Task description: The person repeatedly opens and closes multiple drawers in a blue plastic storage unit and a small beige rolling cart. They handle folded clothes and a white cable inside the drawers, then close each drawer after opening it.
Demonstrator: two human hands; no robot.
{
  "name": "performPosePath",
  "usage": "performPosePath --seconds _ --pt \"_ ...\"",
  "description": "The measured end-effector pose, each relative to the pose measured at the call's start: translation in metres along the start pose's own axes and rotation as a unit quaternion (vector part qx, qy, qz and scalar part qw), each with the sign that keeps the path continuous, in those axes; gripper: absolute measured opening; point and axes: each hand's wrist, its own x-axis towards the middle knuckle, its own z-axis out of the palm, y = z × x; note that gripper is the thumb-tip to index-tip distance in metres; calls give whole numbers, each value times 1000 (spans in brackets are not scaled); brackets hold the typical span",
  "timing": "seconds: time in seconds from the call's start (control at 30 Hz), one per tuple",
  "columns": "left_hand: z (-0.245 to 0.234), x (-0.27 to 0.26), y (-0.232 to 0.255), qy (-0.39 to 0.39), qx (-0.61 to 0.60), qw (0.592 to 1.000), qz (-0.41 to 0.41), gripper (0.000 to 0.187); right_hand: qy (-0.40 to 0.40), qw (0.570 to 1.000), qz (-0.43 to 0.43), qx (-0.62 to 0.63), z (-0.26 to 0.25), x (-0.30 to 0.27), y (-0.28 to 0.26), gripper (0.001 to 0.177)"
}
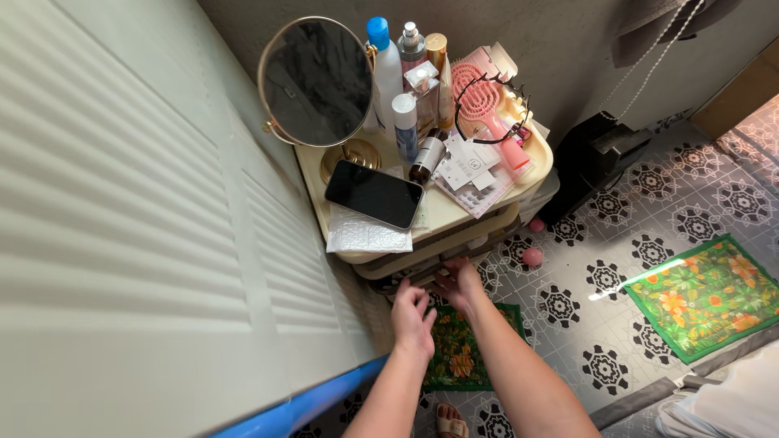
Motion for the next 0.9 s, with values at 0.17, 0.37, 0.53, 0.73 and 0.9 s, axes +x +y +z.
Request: performPosePath --seconds 0.17,0.37,0.53,0.73,0.9 --pt "-13 10 -17 35 26 999 -25 78 30 1000 -7 -2 19 -3 -2 23" --pt "-17 34 -29 43 30 997 -48 72 47 998 -29 39 5 -21 -3 25" --pt "-29 58 -45 53 32 996 -70 67 30 992 -17 121 -5 -14 -11 16" --pt "-47 87 -55 64 30 993 -98 49 31 994 -60 84 -8 -37 9 25" --pt "-59 104 -72 67 35 990 -121 27 186 916 -311 -171 -18 -49 17 64"
